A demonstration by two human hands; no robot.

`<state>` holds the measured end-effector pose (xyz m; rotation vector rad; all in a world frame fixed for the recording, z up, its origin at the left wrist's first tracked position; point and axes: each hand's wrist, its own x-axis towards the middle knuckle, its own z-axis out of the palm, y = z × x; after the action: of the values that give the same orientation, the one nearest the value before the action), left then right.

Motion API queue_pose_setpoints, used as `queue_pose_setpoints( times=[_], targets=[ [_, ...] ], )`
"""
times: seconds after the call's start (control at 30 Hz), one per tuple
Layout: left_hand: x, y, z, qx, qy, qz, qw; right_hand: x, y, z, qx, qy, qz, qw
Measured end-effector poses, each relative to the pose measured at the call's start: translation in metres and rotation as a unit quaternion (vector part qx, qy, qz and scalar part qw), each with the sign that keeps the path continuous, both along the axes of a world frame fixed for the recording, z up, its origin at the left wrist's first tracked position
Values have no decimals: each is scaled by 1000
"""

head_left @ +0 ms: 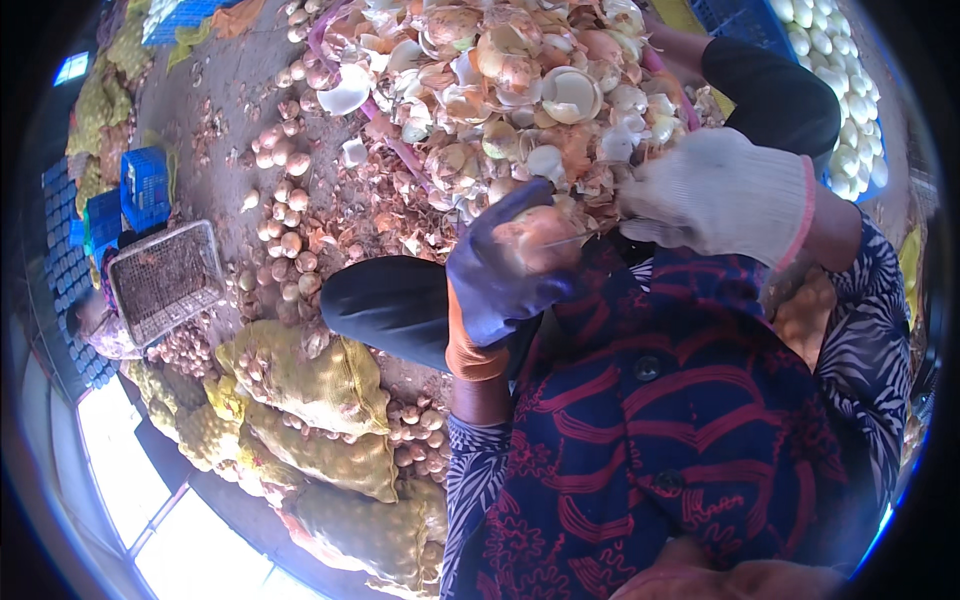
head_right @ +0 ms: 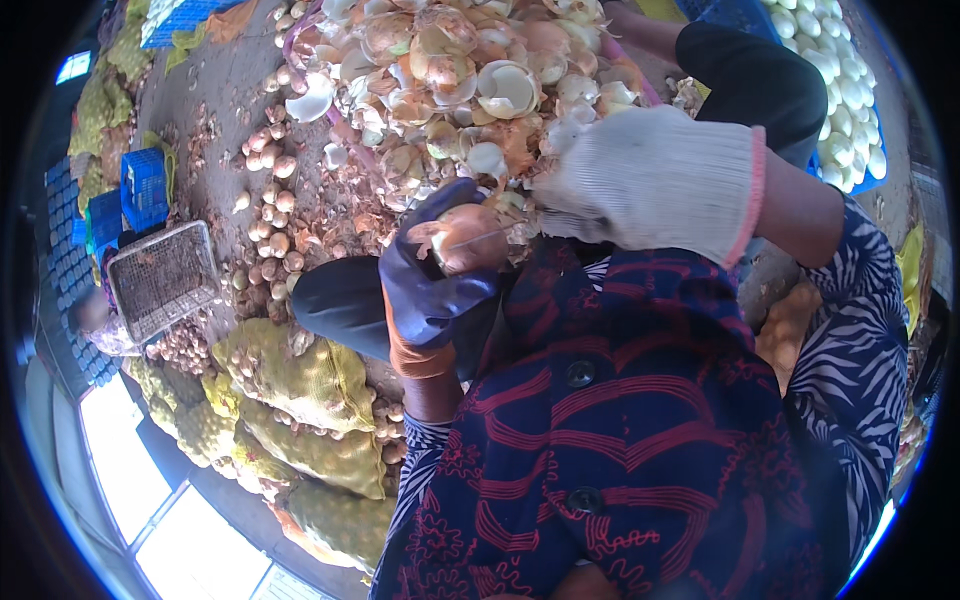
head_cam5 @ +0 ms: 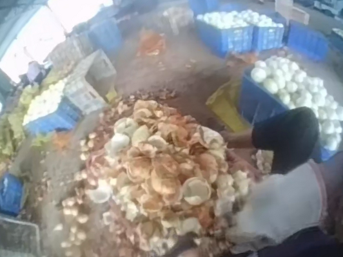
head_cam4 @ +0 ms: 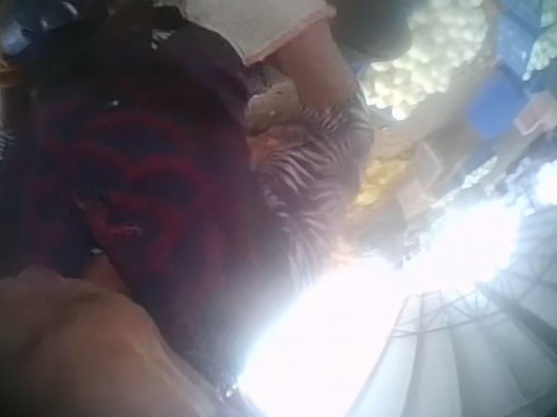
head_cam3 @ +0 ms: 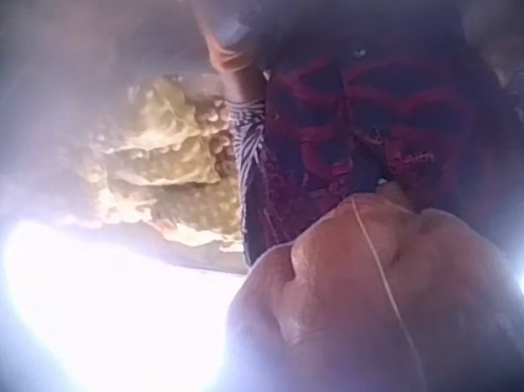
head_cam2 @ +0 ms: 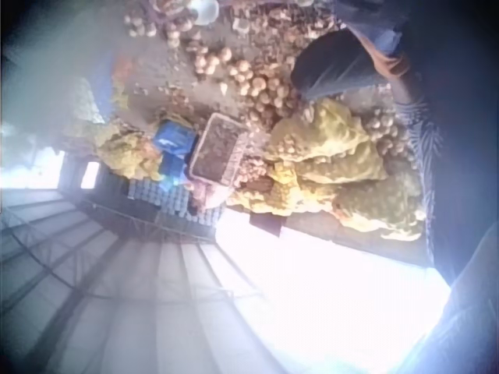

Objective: The person sits on the floor and peels onions one by one using a small knife. They remove the outer layers and place the peeled onions into a blue crate while discarding the skins onto a pile on the floor.

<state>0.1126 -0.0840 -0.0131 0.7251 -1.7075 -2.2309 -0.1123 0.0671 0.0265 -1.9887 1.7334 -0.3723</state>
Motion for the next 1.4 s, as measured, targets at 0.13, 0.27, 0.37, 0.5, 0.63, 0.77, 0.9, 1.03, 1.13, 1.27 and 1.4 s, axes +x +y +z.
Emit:
queue_pose_setpoints(
  times=[0.13, 0.27, 0.37, 0.5, 0.63, 0.77, 0.9, 1.03, 1.13, 1.27, 1.4],
  targets=[
    [3, 5, -25, 78, 75, -12, 994, -11, 24, -4, 73, -102, -14, 992],
    [21, -3, -22, 152, 107, 108, 977, -23, 66, -31, 144, -12, -110, 983],
    [20, -4, -22, 115, 85, 143, 979, -5, 51, -22, 30, -52, -156, 986],
    [17, -8, -30, -62, 80, 87, 991, 23, 24, 0, 26, 5, -123, 992],
    [9, 10, -12, -31, 66, 148, 986, 28, 19, -5, 56, 57, -105, 991],
    [3, 17, -7, -21, 65, 180, 981, 41, 15, 2, 98, 116, -129, 980],
    [9, 12, -19, -360, 5, 104, 927, 51, 14, 6, 128, 122, -141, 974],
    [3, 25, -15, -253, -16, 174, 952, 48, 17, 4, 109, 106, -131, 980],
    [-1, 25, -10, -245, -3, 176, 953, 53, 1, 15, 127, 135, -133, 974],
    [-4, 24, -4, -130, -8, 192, 973, 58, 4, -7, 98, 149, -156, 972],
    [1, 19, 2, -97, -50, 147, 983, 36, 9, 4, 66, 111, -112, 985]
  ],
)
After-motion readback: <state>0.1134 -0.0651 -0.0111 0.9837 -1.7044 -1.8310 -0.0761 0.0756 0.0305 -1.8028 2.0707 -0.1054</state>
